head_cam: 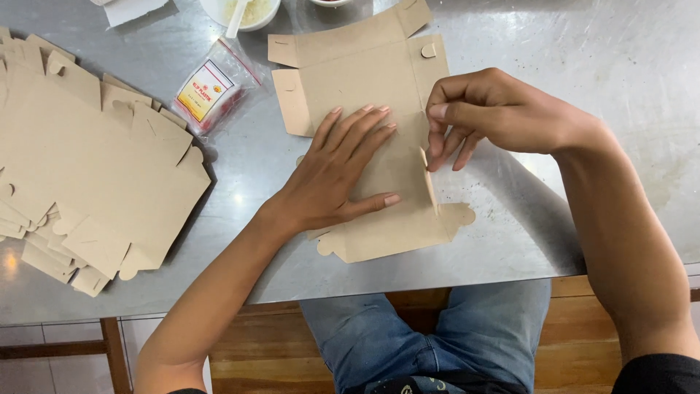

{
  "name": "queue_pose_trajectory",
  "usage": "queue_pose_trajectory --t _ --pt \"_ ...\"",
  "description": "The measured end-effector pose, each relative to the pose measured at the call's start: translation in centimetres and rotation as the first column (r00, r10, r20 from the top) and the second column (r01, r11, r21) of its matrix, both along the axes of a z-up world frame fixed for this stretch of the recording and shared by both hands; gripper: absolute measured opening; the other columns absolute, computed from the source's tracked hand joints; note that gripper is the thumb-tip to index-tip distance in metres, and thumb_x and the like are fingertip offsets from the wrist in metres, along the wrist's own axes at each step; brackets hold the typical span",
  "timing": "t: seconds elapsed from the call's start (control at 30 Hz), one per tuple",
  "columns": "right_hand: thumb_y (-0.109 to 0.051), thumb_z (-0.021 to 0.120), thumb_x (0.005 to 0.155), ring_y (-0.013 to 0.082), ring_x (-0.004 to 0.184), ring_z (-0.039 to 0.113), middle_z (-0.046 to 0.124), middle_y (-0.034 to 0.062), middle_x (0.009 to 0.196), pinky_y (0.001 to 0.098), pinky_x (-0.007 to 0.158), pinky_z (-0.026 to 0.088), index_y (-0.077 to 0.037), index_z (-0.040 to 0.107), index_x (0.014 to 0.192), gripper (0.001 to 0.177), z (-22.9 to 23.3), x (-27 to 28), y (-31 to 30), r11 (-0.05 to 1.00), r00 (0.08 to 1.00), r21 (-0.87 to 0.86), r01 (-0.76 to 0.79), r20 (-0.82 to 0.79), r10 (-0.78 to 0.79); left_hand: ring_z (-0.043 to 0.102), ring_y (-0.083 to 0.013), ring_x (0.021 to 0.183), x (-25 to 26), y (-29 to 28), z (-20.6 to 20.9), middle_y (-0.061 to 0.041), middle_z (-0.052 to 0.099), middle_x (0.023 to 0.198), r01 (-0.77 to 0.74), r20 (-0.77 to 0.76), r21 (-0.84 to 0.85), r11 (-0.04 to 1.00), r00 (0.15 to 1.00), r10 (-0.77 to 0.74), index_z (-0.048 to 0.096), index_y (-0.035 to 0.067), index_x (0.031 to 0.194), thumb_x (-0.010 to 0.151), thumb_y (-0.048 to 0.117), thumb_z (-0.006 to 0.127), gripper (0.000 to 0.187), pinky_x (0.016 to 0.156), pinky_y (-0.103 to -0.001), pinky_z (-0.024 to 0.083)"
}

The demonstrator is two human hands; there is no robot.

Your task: The person assembles flat cardboard box blanks by folding the flaps and pressing them into shape. They handle multiple blanks sequentially, folding the side and bottom flaps to form the box structure on a metal workbench.

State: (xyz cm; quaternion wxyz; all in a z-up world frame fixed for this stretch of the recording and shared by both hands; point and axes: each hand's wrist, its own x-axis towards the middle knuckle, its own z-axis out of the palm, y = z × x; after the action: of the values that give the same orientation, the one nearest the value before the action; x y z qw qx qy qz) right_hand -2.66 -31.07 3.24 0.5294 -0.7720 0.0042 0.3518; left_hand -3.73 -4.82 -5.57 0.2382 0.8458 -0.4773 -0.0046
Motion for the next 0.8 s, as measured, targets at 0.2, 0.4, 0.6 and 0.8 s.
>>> queue_pose_trajectory --t 0.2,0.4,0.6,0.8 --pt "-0.024 0.051 0.102 0.0178 0.087 0.086 0.088 0.0090 0.093 0.0318 0.079 0.072 -0.003 0.075 0.088 0.034 -1.6 -0.4 0.4 0.968 0.970 0.067 -0.242 0.038 0.240 0.032 -0.0343 0.157 0.0 -0.1 0.4 -0.016 0.036 0.165 -0.037 -0.125 -0.027 0.999 0.992 0.033 0.038 0.002 0.155 0.099 0.061 0.060 0.085 0.131 -0.055 0.018" --pt "-0.016 0.061 0.100 0.0134 0.081 0.078 0.082 0.0081 0.092 0.0240 0.074 0.066 0.000 0.074 0.101 0.021 -1.4 -1.2 1.2 0.938 0.891 0.191 -0.290 0.412 0.192 0.008 -0.0369 0.165 -0.3 -0.3 0.1 -0.021 0.008 0.174 -0.105 -0.088 0.107 0.989 0.990 0.114 0.023 0.005 0.164 0.098 0.067 0.070 0.102 0.136 -0.058 0.008" --pt "-0.006 0.069 0.099 0.0172 0.081 0.071 0.075 0.0061 0.092 0.0283 0.072 0.056 -0.002 0.073 0.103 0.007 -2.5 -2.1 1.9 0.975 0.613 -0.017 -0.223 0.775 0.154 -0.007 -0.0400 0.165 0.2 0.8 0.4 -0.022 -0.004 0.175 -0.084 -0.199 0.112 0.990 0.974 0.106 0.008 0.009 0.168 0.096 0.069 0.075 0.115 0.136 -0.060 -0.002" --pt "-0.012 0.074 0.091 0.0124 0.065 0.065 0.074 -0.0025 0.080 0.0280 0.063 0.053 -0.014 0.074 0.095 0.005 -5.9 -0.5 0.7 0.904 0.656 -0.299 -0.307 0.621 0.428 -0.010 -0.0377 0.163 0.6 1.2 1.0 -0.023 -0.007 0.174 -0.049 -0.222 0.176 0.983 0.971 0.088 0.006 0.006 0.167 0.093 0.068 0.078 0.121 0.135 -0.057 -0.006"
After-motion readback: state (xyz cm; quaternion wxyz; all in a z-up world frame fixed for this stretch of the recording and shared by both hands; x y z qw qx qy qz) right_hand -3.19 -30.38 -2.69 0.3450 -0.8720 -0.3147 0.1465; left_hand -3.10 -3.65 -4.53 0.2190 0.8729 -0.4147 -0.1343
